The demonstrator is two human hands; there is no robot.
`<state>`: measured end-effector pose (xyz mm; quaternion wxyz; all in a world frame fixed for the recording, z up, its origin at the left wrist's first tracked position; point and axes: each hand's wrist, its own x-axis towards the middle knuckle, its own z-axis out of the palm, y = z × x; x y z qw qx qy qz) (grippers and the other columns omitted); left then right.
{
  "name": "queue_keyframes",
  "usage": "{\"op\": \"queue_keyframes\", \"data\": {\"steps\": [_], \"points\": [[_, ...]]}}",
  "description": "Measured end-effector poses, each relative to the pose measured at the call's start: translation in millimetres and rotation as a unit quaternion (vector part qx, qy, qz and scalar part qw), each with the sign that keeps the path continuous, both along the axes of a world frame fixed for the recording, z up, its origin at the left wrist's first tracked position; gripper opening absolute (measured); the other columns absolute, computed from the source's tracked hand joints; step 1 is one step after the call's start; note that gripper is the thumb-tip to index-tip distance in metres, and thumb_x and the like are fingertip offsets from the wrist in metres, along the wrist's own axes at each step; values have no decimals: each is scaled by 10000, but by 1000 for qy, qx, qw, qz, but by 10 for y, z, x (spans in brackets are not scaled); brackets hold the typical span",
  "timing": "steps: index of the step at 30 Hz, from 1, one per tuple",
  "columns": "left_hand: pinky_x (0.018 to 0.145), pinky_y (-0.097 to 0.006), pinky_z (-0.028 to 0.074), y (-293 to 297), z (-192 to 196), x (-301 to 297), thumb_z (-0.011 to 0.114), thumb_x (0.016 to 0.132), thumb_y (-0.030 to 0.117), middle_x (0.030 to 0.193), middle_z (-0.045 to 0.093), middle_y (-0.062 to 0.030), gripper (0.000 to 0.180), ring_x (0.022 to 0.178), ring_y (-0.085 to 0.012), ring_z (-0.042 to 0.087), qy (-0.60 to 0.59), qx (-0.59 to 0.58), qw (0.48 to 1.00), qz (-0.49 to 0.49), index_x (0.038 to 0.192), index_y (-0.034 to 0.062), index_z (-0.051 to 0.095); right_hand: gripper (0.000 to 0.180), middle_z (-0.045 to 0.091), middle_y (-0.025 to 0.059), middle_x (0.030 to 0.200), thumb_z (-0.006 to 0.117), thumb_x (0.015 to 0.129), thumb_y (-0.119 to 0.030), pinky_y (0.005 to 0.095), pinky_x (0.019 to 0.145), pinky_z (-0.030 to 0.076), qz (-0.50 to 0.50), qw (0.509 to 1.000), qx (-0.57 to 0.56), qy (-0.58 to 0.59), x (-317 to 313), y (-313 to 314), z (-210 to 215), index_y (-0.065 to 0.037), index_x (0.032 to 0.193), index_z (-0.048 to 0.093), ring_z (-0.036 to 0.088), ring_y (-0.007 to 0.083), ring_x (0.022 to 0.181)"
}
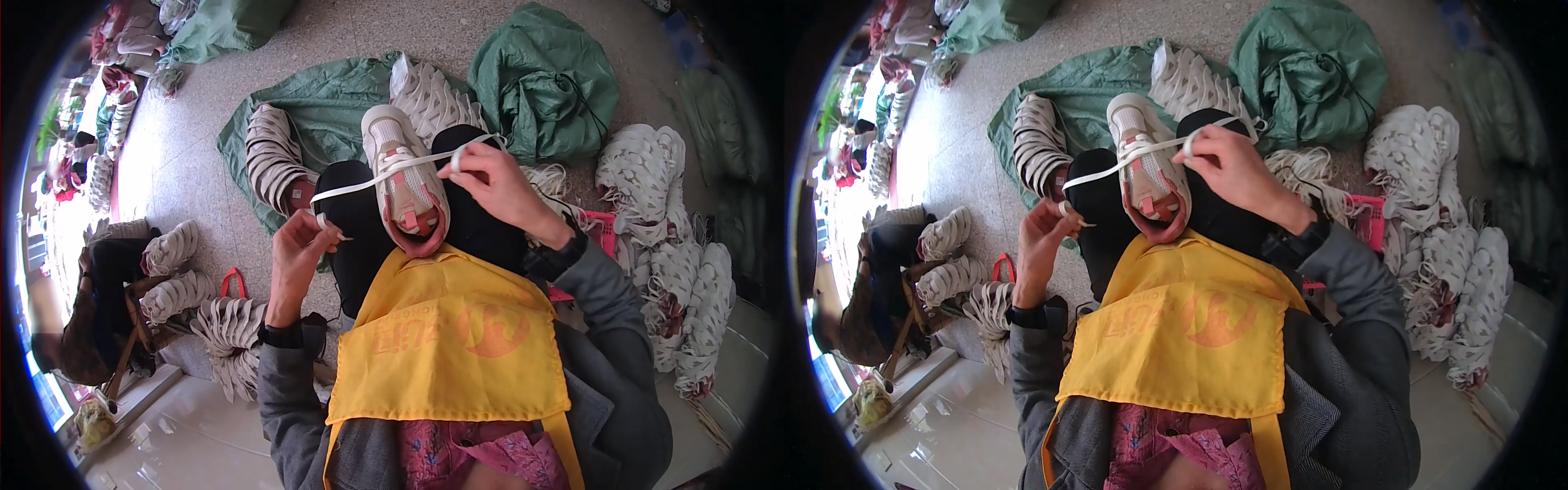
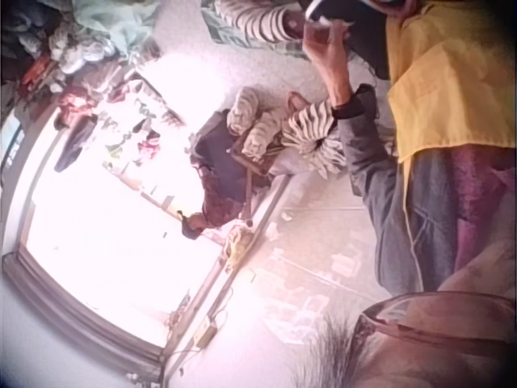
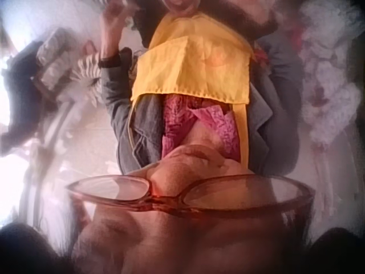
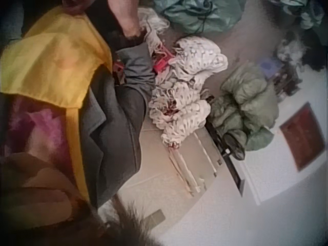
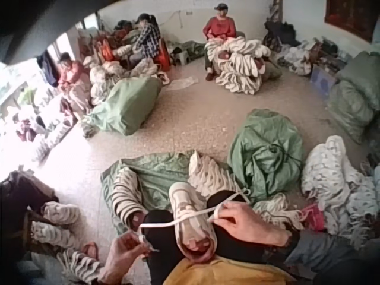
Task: Lace a shoe through its eyelets.
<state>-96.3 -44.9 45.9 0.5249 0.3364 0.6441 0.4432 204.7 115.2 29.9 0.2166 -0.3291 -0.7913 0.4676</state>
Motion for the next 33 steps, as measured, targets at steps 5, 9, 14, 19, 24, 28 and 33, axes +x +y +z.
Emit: {"op": "queue_keyframes", "data": {"steps": [5,9,14,19,24,28,33], "points": [[749,-241,569,69,-61,110,711,937,25,883,712,-60,130,795,-104,679,-79,22,996,27,939,36,581,156,632,62,897,622,953,25,264,664,580,-47,999,-14,16,-275,45,-293,22,1063,733,668,130,740],[720,-236,573,93,-172,175,715,936,26,928,703,-56,133,815,-105,681,-102,62,993,5,931,38,583,160,703,61,980,637,951,40,242,750,593,-80,986,-122,81,-347,58,-293,48,1090,714,698,105,828],[730,-245,583,156,-263,261,706,939,9,936,706,-65,139,817,-116,688,-89,48,995,18,928,38,571,158,720,71,1008,657,948,34,238,807,591,-85,970,-181,135,-315,64,-419,52,1101,692,702,102,883],[750,-246,578,203,-330,348,701,957,52,945,717,-78,114,817,-114,689,-122,49,991,35,967,29,590,117,720,66,997,665,950,22,242,817,593,-91,967,-185,149,-343,38,-401,47,1064,680,704,103,888],[739,-242,562,229,-391,388,712,928,4,934,711,-74,136,806,-112,682,-113,63,992,10,955,33,582,107,719,62,985,660,955,18,238,814,591,-97,968,-175,153,-353,27,-418,43,1059,672,706,106,891],[729,-238,541,252,-433,411,696,917,-30,936,701,-64,140,795,-110,672,-82,66,994,-18,925,36,572,89,721,49,960,680,939,15,245,783,586,-100,979,-124,124,-382,19,-381,37,1025,681,704,99,876],[690,-254,573,342,-435,499,680,921,-24,867,707,-74,191,785,-115,698,4,71,997,27,873,11,498,97,717,82,902,728,872,8,302,709,560,-88,995,8,54,-439,3,-151,17,959,687,711,160,803]]}}
